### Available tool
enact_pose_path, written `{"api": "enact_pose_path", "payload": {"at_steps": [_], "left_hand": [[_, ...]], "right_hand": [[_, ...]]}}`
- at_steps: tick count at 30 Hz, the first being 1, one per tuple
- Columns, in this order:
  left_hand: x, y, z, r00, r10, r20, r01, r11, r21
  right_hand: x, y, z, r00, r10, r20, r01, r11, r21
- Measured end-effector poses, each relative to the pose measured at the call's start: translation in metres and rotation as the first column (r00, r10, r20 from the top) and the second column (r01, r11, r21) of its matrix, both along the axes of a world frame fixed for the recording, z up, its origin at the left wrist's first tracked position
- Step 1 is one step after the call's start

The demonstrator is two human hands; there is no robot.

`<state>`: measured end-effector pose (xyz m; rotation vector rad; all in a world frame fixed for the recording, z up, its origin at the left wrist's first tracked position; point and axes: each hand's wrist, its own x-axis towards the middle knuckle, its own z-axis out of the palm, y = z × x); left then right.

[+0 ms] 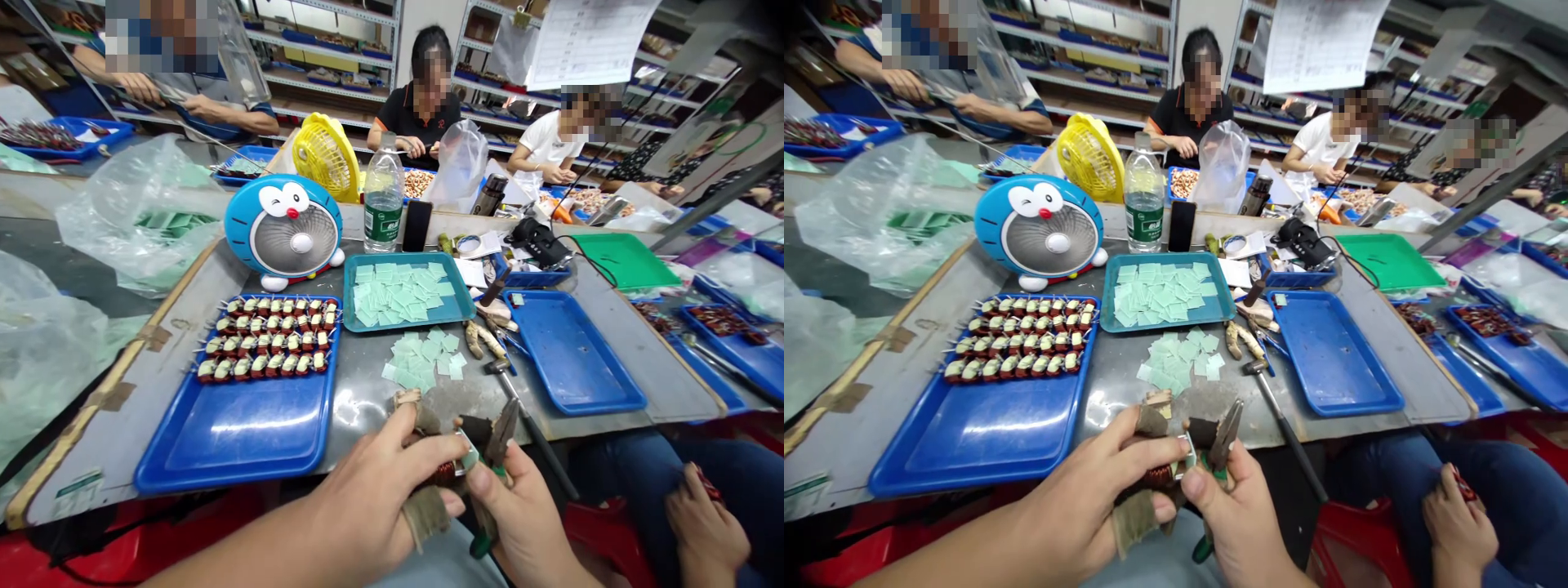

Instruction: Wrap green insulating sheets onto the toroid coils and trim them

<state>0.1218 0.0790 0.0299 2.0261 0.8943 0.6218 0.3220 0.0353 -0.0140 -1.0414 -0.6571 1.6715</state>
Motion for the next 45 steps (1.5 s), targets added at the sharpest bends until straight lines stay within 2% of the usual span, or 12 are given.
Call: {"api": "enact_pose_path", "payload": {"at_steps": [4, 10, 16, 22, 25, 29, 34, 41, 45], "left_hand": [[0.0, -0.003, -0.004, 1.0, -0.003, 0.026, 0.002, 0.999, 0.048], [0.0, -0.005, 0.003, 1.0, -0.019, -0.016, 0.02, 0.999, 0.047], [-0.001, -0.005, 0.004, 0.998, -0.058, 0.025, 0.057, 0.997, 0.048], [-0.003, -0.005, 0.007, 0.991, -0.087, -0.097, 0.094, 0.993, 0.076], [-0.006, -0.004, 0.008, 0.988, -0.119, -0.101, 0.126, 0.99, 0.068], [-0.005, -0.003, 0.001, 0.994, -0.084, -0.073, 0.093, 0.987, 0.129], [-0.003, -0.002, -0.007, 0.997, -0.036, 0.062, 0.02, 0.968, 0.249], [-0.013, -0.008, 0.003, 0.997, -0.046, 0.055, 0.038, 0.989, 0.144], [-0.019, -0.013, 0.001, 0.997, -0.009, 0.082, -0.008, 0.981, 0.196]], "right_hand": [[0.0, -0.001, 0.002, 1.0, -0.01, -0.025, 0.011, 0.999, 0.031], [0.0, -0.006, 0.0, 0.998, 0.05, -0.048, -0.05, 0.999, 0.017], [0.001, -0.01, -0.002, 0.997, 0.034, -0.071, -0.032, 0.999, 0.036], [-0.003, -0.01, 0.003, 0.998, 0.03, -0.053, -0.027, 0.998, 0.062], [-0.005, -0.01, 0.004, 0.996, 0.035, -0.085, -0.028, 0.997, 0.077], [-0.003, -0.007, 0.007, 0.998, 0.053, -0.04, -0.049, 0.994, 0.101], [0.002, -0.004, 0.007, 0.998, 0.069, 0.0, -0.068, 0.99, 0.124], [-0.001, -0.009, 0.007, 0.991, 0.118, 0.056, -0.123, 0.989, 0.087], [-0.004, -0.004, 0.011, 0.976, 0.201, 0.077, -0.207, 0.976, 0.073]]}}
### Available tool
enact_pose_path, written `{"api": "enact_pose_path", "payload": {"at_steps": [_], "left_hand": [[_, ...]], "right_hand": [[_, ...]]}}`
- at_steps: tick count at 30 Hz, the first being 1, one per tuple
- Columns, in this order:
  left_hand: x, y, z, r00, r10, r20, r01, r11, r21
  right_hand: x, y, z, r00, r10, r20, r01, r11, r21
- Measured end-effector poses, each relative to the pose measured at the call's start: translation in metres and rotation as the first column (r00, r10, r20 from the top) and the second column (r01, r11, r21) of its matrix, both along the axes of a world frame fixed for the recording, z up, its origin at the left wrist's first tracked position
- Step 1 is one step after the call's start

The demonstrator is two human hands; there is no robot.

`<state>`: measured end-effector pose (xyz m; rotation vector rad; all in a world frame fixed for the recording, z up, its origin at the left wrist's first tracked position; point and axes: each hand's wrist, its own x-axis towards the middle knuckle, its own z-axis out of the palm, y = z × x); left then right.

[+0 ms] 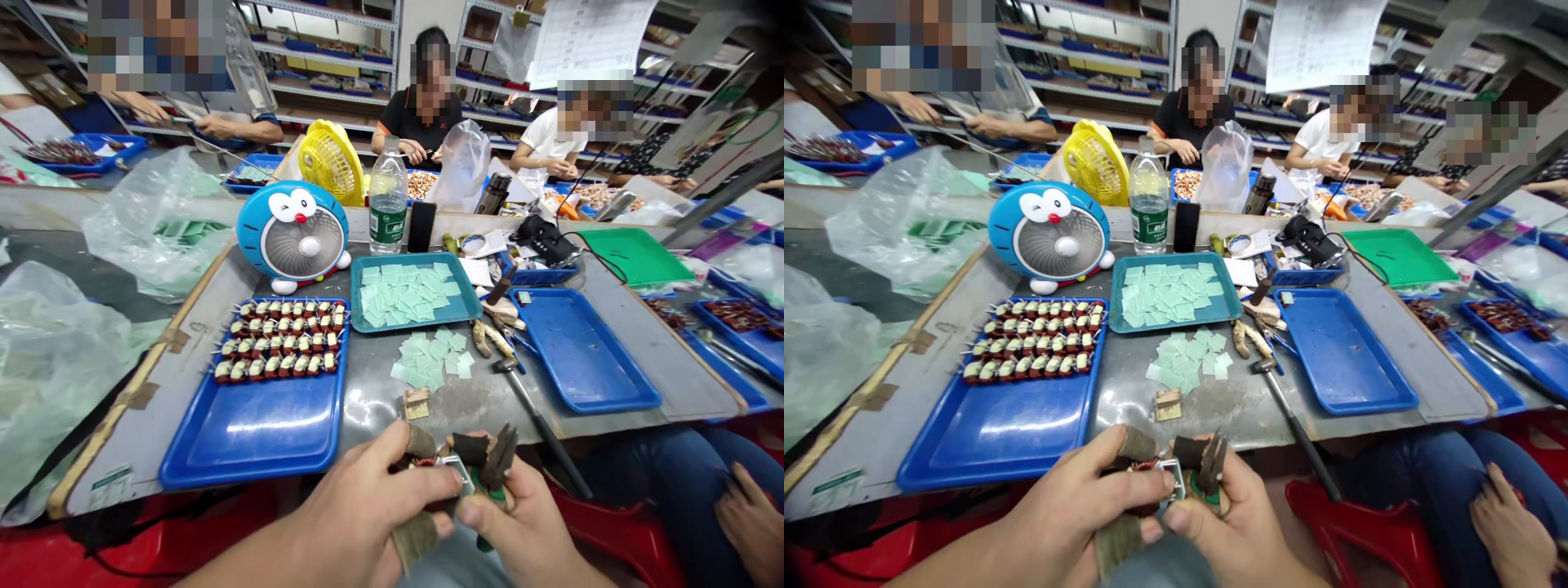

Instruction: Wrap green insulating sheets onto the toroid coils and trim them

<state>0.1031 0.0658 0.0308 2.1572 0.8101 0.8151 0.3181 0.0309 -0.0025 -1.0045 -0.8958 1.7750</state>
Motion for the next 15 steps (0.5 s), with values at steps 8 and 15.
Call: {"api": "enact_pose_path", "payload": {"at_steps": [8, 15], "left_hand": [[-0.014, -0.007, -0.004, 0.993, 0.121, 0.017, -0.122, 0.986, 0.115], [-0.018, -0.013, -0.002, 0.99, 0.141, -0.026, -0.138, 0.986, 0.096]], "right_hand": [[-0.018, 0.009, -0.001, 0.999, -0.015, 0.045, 0.009, 0.992, 0.127], [-0.015, 0.006, -0.011, 0.978, -0.032, 0.204, -0.018, 0.971, 0.237]]}}
